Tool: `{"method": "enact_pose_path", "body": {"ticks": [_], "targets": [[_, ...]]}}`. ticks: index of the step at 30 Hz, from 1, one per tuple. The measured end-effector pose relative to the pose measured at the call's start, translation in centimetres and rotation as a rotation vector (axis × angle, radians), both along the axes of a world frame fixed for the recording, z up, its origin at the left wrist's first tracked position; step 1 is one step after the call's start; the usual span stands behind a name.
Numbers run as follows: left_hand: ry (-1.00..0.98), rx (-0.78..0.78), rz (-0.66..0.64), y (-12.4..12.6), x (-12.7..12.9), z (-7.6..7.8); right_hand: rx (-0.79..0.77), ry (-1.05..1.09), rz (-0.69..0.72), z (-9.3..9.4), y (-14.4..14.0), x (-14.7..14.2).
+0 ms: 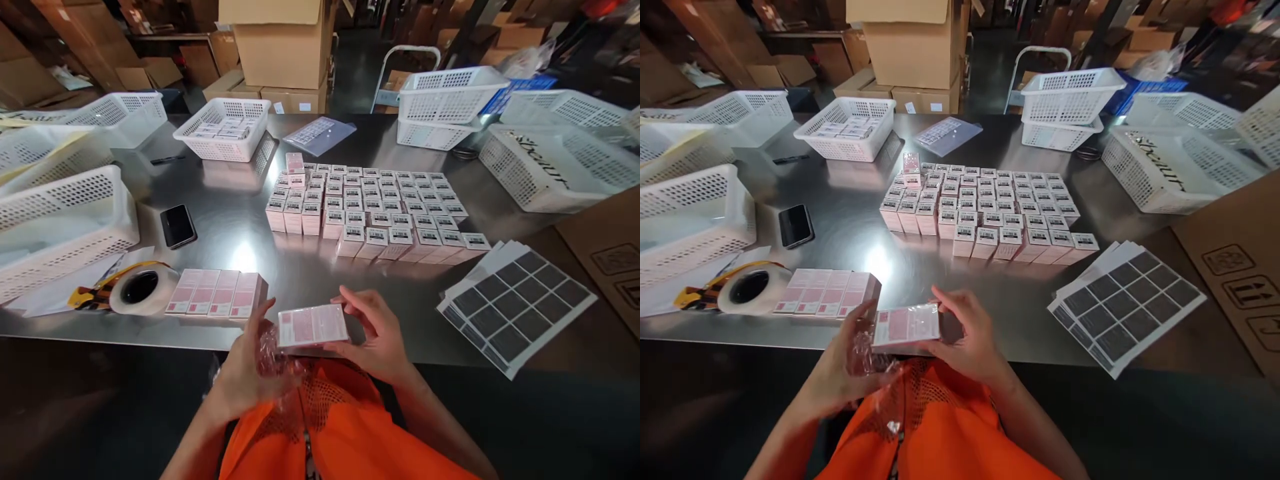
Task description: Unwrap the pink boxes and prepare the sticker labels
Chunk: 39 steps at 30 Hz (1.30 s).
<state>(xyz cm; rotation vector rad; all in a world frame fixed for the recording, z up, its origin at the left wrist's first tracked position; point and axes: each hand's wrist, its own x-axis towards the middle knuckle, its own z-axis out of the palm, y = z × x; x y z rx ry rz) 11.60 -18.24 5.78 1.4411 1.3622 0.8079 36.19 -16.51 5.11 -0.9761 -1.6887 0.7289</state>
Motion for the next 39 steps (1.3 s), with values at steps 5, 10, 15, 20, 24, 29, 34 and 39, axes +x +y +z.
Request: {"method": "enact_pose_path", "body": {"ticks": [5,10,15,20,24,29,34,39], "targets": [[-0.469,-0.407,-0.102,0.5,-0.4,-0.8,0.247,-0.148,0.189,-0.4,-0.9,0.7],[-0.087,0.085,-0.006,0.5,0.0,-1.0,-0.029,-0.176,0.263,1.0,-1.3,1.6],[0.28,0.508,-0.054,0.1,-0.3,-0.1,-0.096,-0.321,0.185,1.4,-1.1,1.4],[0.335,0.604,-0.051,-0.6,-0.4,-0.1,-0.09,-0.345,0.166,1.2,-1.0,0.7],[0.251,0.396,0.082,-0.8,-0.8,-0.2,-0.007,-0.315,0.216,1.1,-1.2,0.6],[-0.459,-0.294,0.207,-0.2,-1.0,-0.5,0.03,0.148,0.261,0.7,-1.8,0.3],[-0.681,-0.54,0.106,0.6,1.0,-0.8,-0.079,0.435,0.12,-0.2,-0.4,0.6],[-0.317,-0.332,0.254,0.1,1.4,-1.0,0.064,0.008,-0.035,0.3,0.5,2.4]]}}
